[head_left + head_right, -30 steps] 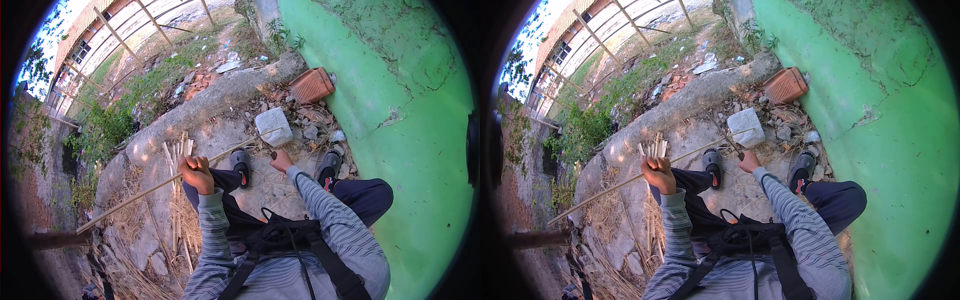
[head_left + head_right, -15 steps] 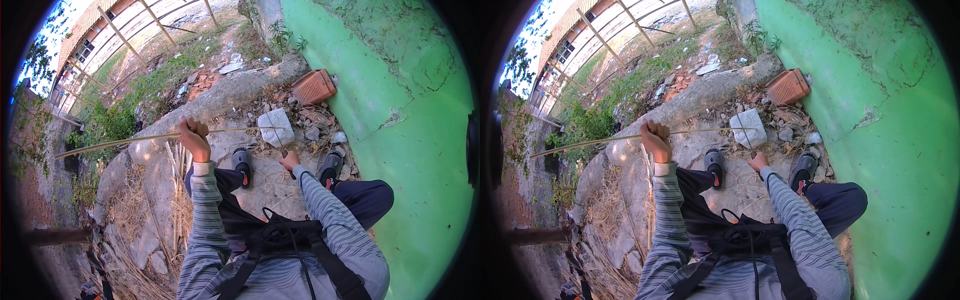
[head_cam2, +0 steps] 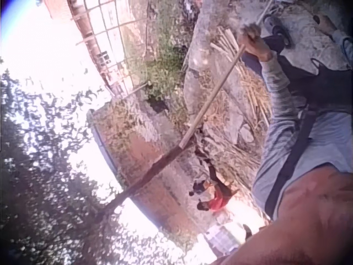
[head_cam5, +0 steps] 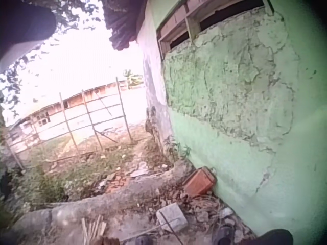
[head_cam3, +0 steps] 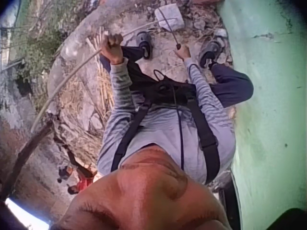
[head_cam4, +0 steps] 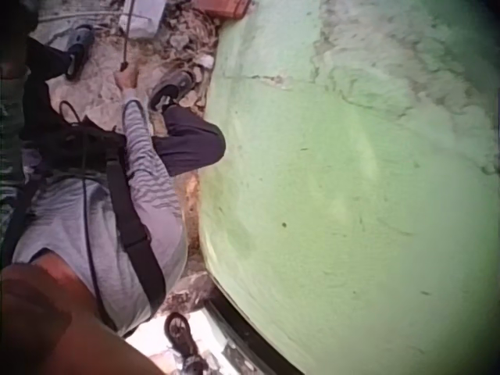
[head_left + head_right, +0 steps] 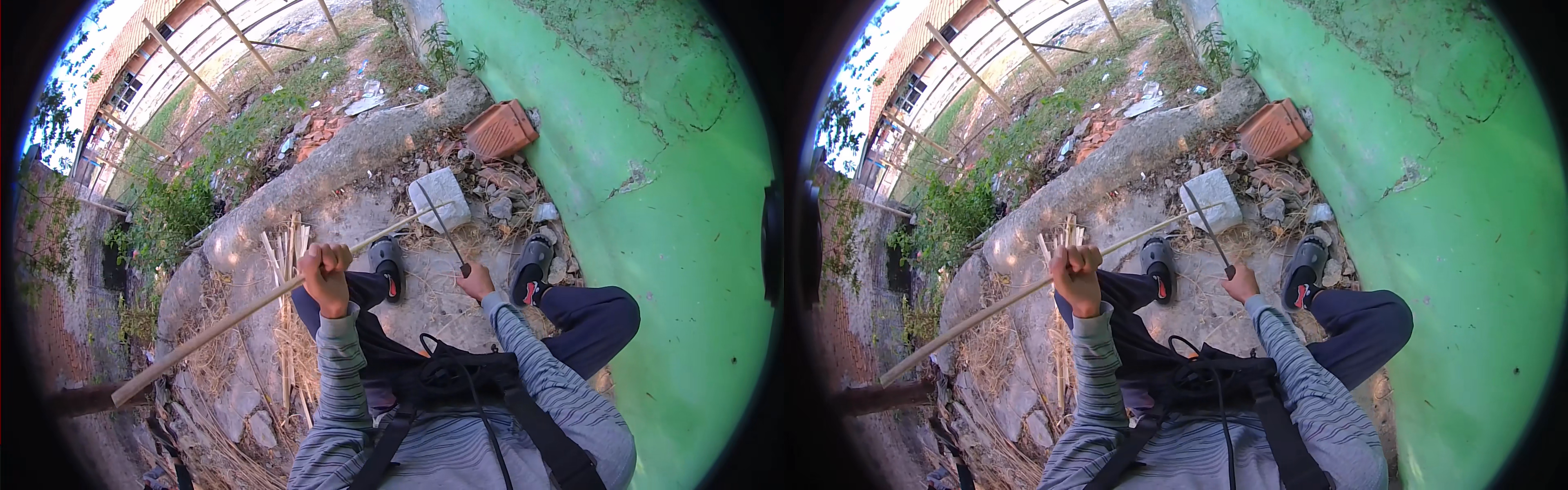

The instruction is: The person strips thin layers from a bamboo pole using a large knife.

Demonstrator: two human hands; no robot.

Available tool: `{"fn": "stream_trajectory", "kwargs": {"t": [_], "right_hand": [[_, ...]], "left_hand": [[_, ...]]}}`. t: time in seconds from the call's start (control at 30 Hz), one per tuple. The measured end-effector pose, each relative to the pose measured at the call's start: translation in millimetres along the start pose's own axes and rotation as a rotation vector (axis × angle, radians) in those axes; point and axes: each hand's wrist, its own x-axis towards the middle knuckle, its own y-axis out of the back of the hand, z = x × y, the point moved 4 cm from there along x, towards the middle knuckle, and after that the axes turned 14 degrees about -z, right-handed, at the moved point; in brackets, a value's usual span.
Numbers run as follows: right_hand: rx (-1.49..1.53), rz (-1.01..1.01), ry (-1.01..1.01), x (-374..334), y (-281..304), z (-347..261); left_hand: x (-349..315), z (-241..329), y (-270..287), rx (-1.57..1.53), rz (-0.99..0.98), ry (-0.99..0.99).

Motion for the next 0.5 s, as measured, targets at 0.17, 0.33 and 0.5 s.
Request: {"fn": "stream_trajectory", "kwargs": {"t": [0.17, 0.33, 0.5], "right_hand": [[0.022, -0.01, -0.06, -23, 6, -3], [0.075, -0.008, -0.065, -29, 12, -2], [0.089, -0.027, -0.039, -34, 7, -10]], "left_hand": [[-81, 14, -18, 0.126, -0.061, 0.048], [-139, 17, -11, 0.28, 0.289, 0.318], [-170, 37, -16, 0.182, 0.421, 0.609]]}}
